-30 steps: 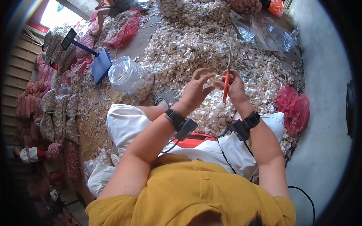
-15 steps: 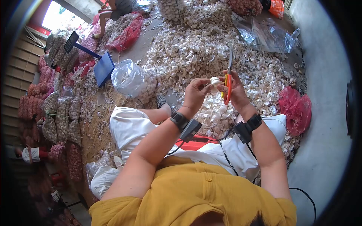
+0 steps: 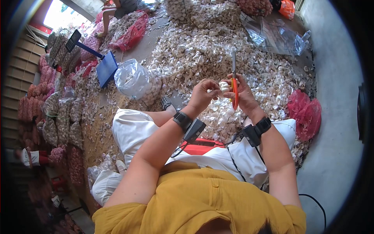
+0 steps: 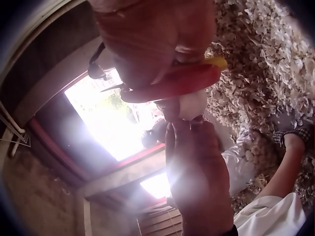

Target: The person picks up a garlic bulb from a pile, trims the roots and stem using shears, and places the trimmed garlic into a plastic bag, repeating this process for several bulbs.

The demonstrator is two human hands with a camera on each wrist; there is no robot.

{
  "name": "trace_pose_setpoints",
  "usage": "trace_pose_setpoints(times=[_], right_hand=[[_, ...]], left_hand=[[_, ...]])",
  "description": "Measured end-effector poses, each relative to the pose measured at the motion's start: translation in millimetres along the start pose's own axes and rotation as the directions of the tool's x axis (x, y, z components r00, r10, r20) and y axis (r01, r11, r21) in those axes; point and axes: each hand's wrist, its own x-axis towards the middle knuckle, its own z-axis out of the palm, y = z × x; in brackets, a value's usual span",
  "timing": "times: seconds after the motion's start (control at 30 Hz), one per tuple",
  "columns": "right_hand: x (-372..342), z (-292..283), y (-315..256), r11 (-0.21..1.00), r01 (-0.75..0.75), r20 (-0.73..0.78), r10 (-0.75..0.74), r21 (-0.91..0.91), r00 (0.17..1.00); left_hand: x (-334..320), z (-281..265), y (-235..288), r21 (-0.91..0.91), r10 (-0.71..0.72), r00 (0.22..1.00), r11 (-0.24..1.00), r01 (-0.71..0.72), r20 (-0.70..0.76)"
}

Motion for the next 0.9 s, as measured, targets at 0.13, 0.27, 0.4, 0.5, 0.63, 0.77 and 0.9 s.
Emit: trace_pose_setpoints(times=[0.13,0.27,0.4,0.5,0.63,0.77,0.9], right_hand=[[0.6,3.3,-3.0,0.999,0.042,-0.001,-0.042,0.003,0.999],[-0.3,5.3,-3.8,0.999,0.045,-0.005,-0.045,-0.007,0.999],[-2.1,6.3,-7.2,0.996,0.059,0.017,-0.058,-0.067,0.998],[-2.6,6.3,-6.4,0.996,0.060,0.038,-0.057,-0.073,0.998],[-0.6,5.4,-3.1,0.993,0.087,0.020,-0.086,-0.080,0.996],[-0.8,4.2,-2.5,0.998,0.051,-0.020,-0.050,0.038,0.999],[-1.4,-5.1,-4.7,0.989,0.126,-0.138,-0.115,0.072,0.984]], left_hand=[[-3.1,5.7,4.3,0.142,0.158,0.982,0.980,-0.142,-0.104],[-3.5,3.6,10.9,0.454,0.401,0.915,0.825,-0.338,-0.048],[4.8,-5.5,15.5,0.414,0.120,0.992,0.905,-0.099,-0.026],[5.1,-9.6,18.1,0.381,0.076,0.997,0.922,-0.076,0.015],[-4.2,1.0,32.0,0.566,0.354,0.933,0.758,-0.326,0.064],[-6.1,7.7,27.5,0.557,0.410,0.910,0.743,-0.372,0.061],[-14.9,3.8,18.0,0.604,0.498,0.840,0.608,-0.516,0.216]])
